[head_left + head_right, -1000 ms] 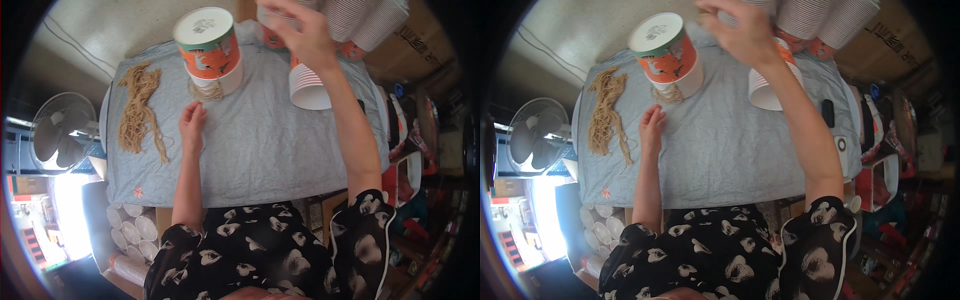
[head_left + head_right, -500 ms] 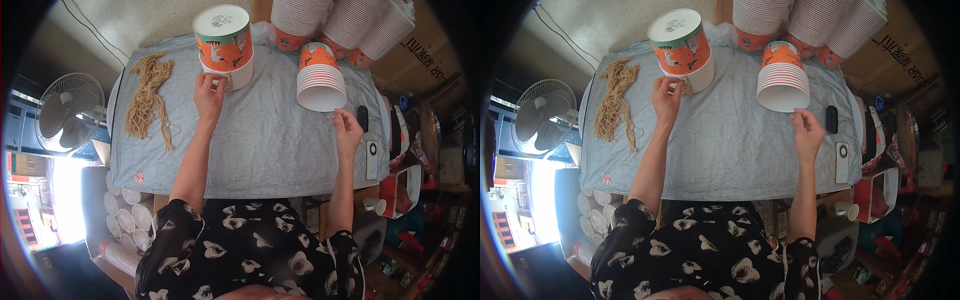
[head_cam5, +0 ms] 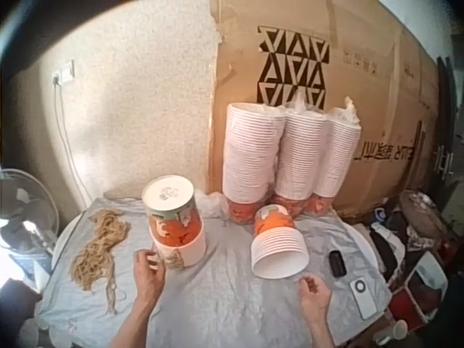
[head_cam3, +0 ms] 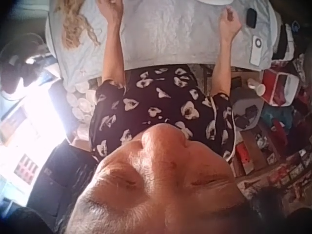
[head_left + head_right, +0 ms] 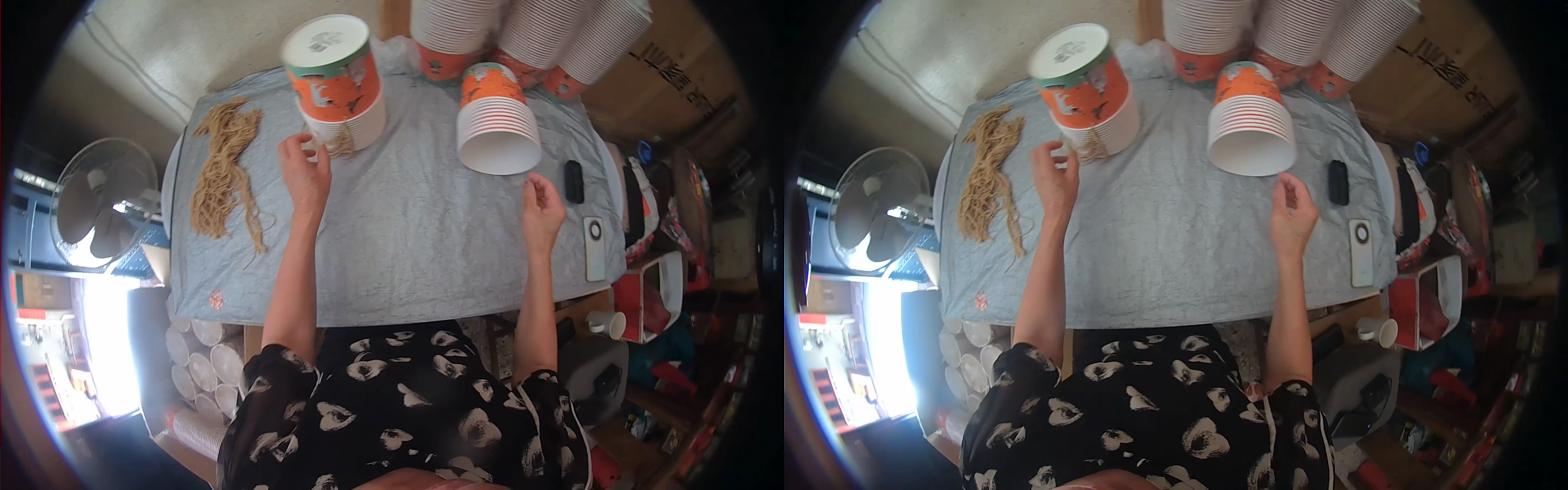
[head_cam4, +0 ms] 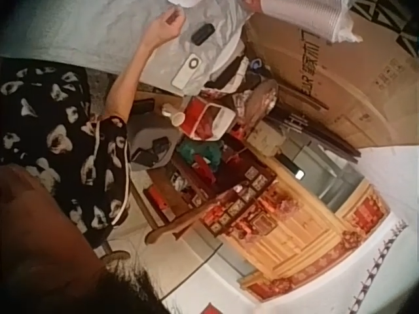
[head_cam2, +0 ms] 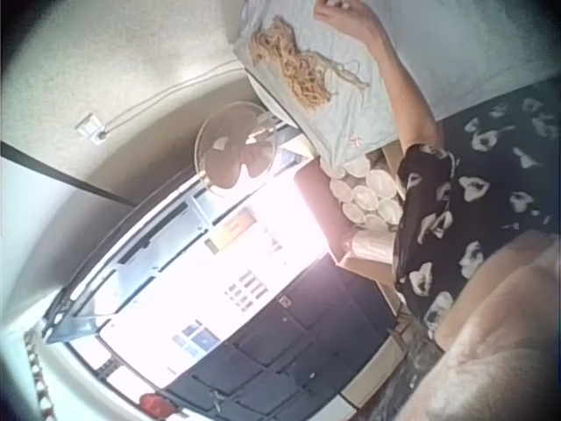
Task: Attaching twine handles to decorative paper cups by threading and knotting them.
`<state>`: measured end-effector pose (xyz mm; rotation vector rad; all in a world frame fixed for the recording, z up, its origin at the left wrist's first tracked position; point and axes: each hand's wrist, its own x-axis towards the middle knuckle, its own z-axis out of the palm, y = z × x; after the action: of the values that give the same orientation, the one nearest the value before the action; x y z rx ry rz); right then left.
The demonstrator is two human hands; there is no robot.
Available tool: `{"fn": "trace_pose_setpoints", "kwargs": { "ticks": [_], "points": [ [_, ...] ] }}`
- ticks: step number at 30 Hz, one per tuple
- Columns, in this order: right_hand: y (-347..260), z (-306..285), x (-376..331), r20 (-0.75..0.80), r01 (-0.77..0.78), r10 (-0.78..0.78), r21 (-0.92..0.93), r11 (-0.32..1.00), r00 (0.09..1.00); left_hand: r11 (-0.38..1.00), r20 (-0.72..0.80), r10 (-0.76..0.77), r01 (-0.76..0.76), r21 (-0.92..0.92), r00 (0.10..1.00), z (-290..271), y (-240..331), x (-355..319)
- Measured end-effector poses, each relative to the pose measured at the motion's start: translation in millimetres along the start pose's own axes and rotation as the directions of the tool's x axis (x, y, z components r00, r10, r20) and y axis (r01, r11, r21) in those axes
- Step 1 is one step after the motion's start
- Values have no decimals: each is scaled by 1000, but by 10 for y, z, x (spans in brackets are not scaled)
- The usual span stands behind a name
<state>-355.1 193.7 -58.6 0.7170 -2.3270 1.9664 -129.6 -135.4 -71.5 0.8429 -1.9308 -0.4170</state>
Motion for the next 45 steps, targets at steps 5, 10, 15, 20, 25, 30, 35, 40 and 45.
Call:
{"fn": "trace_pose_setpoints", "kwargs": {
  "ticks": [5,10,15,20,25,30,35,40,45],
  "points": [
    [-119,137,272,-118,271,-325,-333,903,938,909,337,100,52,-414,936,323,820,-352],
    [16,158,577,-87,298,-376,-457,838,922,850,358,213,9,-527,909,954,1477,-363],
    [64,124,644,-47,342,-403,-447,827,914,894,350,177,-2,-448,920,1217,1597,-317],
    [62,96,675,13,357,-385,-404,842,923,929,253,190,-90,-360,949,1267,1509,-298],
    [74,40,701,34,407,-439,-447,796,898,921,266,134,-21,-390,955,1279,1527,-294],
    [47,-55,629,119,238,-207,-415,878,971,895,303,149,3,-447,941,1308,1510,-424],
    [73,-331,482,241,61,-95,146,987,966,823,439,123,156,-546,890,929,1626,-522],
    [-416,-524,81,417,-90,-57,324,942,907,707,580,-98,467,-531,808,217,1546,-540],
    [-529,-318,-409,563,80,-197,226,971,802,516,796,-172,741,-429,581,-457,1274,-566]
  ]
}}
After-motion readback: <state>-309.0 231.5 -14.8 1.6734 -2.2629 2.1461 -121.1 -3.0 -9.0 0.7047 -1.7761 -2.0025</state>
